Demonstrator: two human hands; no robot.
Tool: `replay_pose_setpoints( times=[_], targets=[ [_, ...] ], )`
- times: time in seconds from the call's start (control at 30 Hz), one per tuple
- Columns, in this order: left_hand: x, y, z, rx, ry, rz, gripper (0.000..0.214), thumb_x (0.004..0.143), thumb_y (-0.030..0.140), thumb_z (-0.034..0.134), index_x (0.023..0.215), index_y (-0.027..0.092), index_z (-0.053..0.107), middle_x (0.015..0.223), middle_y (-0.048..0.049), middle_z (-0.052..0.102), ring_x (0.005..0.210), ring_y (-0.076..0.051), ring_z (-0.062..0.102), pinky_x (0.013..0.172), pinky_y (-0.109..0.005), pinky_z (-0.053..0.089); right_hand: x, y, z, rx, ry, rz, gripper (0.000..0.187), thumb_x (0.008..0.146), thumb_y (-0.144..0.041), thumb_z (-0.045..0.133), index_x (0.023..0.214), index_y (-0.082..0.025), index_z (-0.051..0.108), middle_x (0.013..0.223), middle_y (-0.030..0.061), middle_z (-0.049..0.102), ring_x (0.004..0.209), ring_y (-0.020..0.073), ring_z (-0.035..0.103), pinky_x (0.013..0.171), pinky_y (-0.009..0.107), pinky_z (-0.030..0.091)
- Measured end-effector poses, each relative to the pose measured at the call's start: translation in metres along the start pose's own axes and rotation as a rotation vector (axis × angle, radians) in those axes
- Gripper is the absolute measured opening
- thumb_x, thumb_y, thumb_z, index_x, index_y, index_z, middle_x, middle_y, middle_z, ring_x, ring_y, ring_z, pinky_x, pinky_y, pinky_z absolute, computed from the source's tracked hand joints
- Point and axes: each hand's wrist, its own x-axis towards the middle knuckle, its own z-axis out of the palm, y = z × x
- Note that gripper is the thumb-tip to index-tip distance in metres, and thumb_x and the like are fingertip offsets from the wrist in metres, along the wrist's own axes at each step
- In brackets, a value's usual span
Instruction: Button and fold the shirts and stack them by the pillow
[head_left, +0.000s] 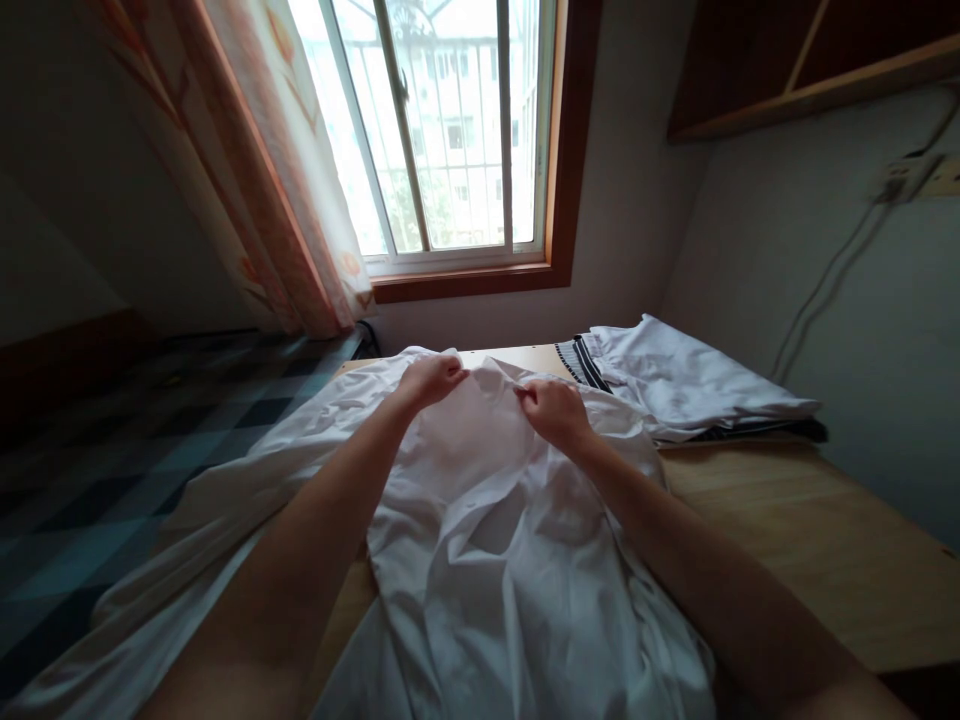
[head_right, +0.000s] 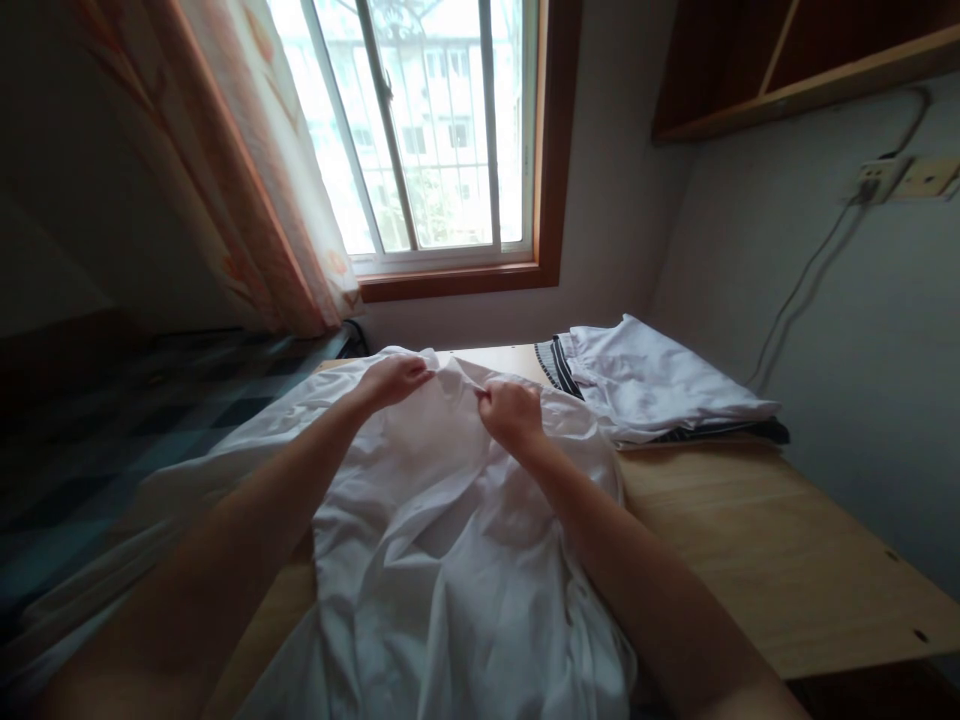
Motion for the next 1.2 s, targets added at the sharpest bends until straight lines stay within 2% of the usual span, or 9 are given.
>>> replay_pose_setpoints(
  times=[0.17,0.3,0.4,0.5,0.6,0.7,0.93,1.07,1.2],
  targets=[
    [0.006,-0.023,0.000,-0.325,-0.047,0.090,0.042,0.086,0.052,0.047,0.061,0.018,0.056,0.056,0.0017,0.049,0.053,-0.012,0.042,0.052,-0.025,0.029,0.004,0.011,0.011,-0.062,0.011,0.061,0.034,0.097,-0.032,0.045,0.096,-0.021,0.078,0.099,0.0129,0.076,0.102,0.0269,0.065,0.085,0.037,0.041],
    [0.004,-0.023,0.008,-0.474,0.058,0.115,0.043,0.085,0.054,0.046,0.070,0.016,0.062,0.063,0.0001,0.056,0.063,-0.014,0.047,0.059,-0.025,0.037,0.004,0.017,0.019,-0.095,-0.119,-0.015,0.033,0.096,-0.033,0.047,0.096,-0.022,0.078,0.106,0.0120,0.075,0.104,0.0270,0.063,0.085,0.036,0.043],
    [0.001,-0.019,0.015,-0.484,0.105,0.116,0.042,0.085,0.053,0.047,0.075,0.016,0.065,0.069,-0.0012,0.062,0.068,-0.015,0.052,0.063,-0.026,0.041,0.006,0.023,0.020,-0.064,-0.194,-0.085,0.027,0.091,-0.041,0.058,0.102,-0.024,0.076,0.112,0.0103,0.073,0.107,0.0279,0.061,0.086,0.036,0.044],
    [-0.004,-0.016,0.020,-0.453,0.105,0.125,0.040,0.085,0.051,0.047,0.077,0.016,0.066,0.070,-0.0014,0.063,0.065,-0.015,0.054,0.063,-0.026,0.042,0.009,0.026,0.016,0.113,-0.219,-0.180,0.040,0.082,-0.054,0.068,0.111,-0.026,0.073,0.110,0.0071,0.073,0.101,0.0258,0.063,0.080,0.031,0.045],
    [-0.008,-0.012,0.021,-0.478,0.100,0.159,0.037,0.086,0.048,0.049,0.082,0.016,0.068,0.076,-0.0034,0.067,0.069,-0.015,0.058,0.067,-0.026,0.046,0.010,0.024,0.014,0.254,-0.154,-0.143,0.047,0.090,-0.062,0.053,0.102,-0.023,0.076,0.096,0.0076,0.075,0.087,0.0224,0.066,0.070,0.027,0.042],
    [-0.014,-0.008,0.021,-0.537,0.087,0.201,0.037,0.088,0.048,0.049,0.086,0.017,0.068,0.083,-0.0057,0.071,0.074,-0.017,0.062,0.071,-0.027,0.048,0.009,0.019,0.017,0.301,-0.042,-0.047,0.051,0.097,-0.059,0.041,0.092,-0.021,0.076,0.085,0.0064,0.075,0.079,0.0194,0.064,0.065,0.025,0.037],
    [-0.037,0.000,0.015,-0.420,0.113,0.229,0.030,0.094,0.039,0.047,0.091,0.018,0.069,0.085,-0.0048,0.072,0.073,-0.016,0.063,0.070,-0.026,0.047,0.010,0.019,0.035,0.653,-0.008,-0.095,0.044,0.087,-0.054,0.052,0.066,-0.017,0.066,0.060,0.0001,0.060,0.058,0.0132,0.050,0.055,0.024,0.031],
    [-0.050,0.003,0.017,-0.252,0.223,0.180,0.028,0.096,0.034,0.046,0.089,0.018,0.068,0.086,-0.0063,0.072,0.078,-0.018,0.065,0.074,-0.027,0.047,0.013,0.024,0.038,0.944,-0.081,-0.026,0.041,0.078,-0.057,0.060,0.069,-0.016,0.065,0.063,0.0007,0.060,0.059,0.0136,0.049,0.054,0.024,0.034],
    [-0.057,0.006,0.028,-0.227,0.304,0.180,0.025,0.098,0.032,0.047,0.094,0.020,0.068,0.092,-0.0066,0.074,0.081,-0.019,0.067,0.074,-0.027,0.049,0.013,0.025,0.032,1.091,-0.268,-0.015,0.048,0.070,-0.063,0.068,0.077,-0.015,0.067,0.065,0.0000,0.060,0.058,0.0128,0.049,0.054,0.024,0.035]
  ],
)
